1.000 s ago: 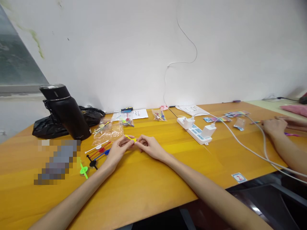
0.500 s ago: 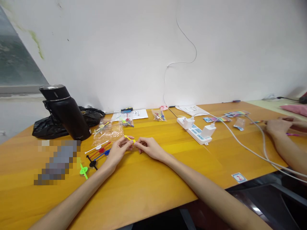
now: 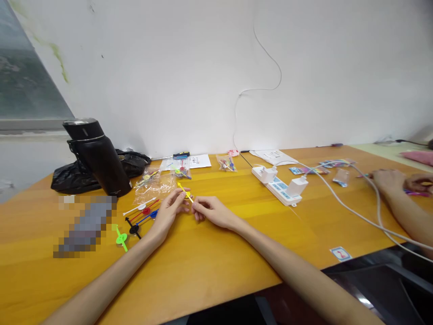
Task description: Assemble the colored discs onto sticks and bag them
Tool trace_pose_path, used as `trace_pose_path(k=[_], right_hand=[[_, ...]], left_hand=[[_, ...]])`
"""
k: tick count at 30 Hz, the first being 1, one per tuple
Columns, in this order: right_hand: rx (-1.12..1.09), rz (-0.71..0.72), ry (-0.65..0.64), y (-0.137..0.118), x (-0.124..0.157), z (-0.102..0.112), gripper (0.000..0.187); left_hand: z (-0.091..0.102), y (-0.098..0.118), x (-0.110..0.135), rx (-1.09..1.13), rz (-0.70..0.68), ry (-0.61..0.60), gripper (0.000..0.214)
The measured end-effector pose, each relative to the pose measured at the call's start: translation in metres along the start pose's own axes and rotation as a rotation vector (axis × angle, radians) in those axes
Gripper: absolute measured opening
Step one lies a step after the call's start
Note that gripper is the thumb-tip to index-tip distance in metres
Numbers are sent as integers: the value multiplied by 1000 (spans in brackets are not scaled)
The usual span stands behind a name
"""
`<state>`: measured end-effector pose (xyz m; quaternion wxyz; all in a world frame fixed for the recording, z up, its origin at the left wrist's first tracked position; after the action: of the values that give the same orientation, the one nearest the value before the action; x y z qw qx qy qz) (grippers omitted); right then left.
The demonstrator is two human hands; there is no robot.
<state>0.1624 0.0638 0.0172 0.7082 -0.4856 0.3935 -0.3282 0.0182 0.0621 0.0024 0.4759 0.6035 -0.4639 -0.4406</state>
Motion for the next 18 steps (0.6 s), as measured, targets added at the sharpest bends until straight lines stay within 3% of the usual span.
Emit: trace_pose_path(k=[6, 11, 13, 18], right_hand=[[0, -8, -66, -3, 6, -9, 38], [-122, -3, -2, -7, 0, -4, 40], [-153, 4, 40, -10, -3, 2, 40], [-164, 30, 161, -18, -7, 17, 35]], left_hand=[[-9, 0, 6, -29, 36, -110, 53], [-4, -8, 0, 46, 57, -51, 55], [-6, -9, 0, 14, 40, -92, 46], [-24, 5, 19, -408, -273, -347, 24]])
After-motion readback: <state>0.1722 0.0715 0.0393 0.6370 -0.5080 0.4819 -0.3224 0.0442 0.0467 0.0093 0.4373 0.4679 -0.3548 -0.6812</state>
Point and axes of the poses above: each hand's wrist, its own x-axis away from the middle knuckle, its own z-axis out of the back of the hand, y = z × x, the point moved 6 cm from there along -x, towards the middle knuckle, and after that the axes turned 13 degrees about y, right-handed, at the moved point
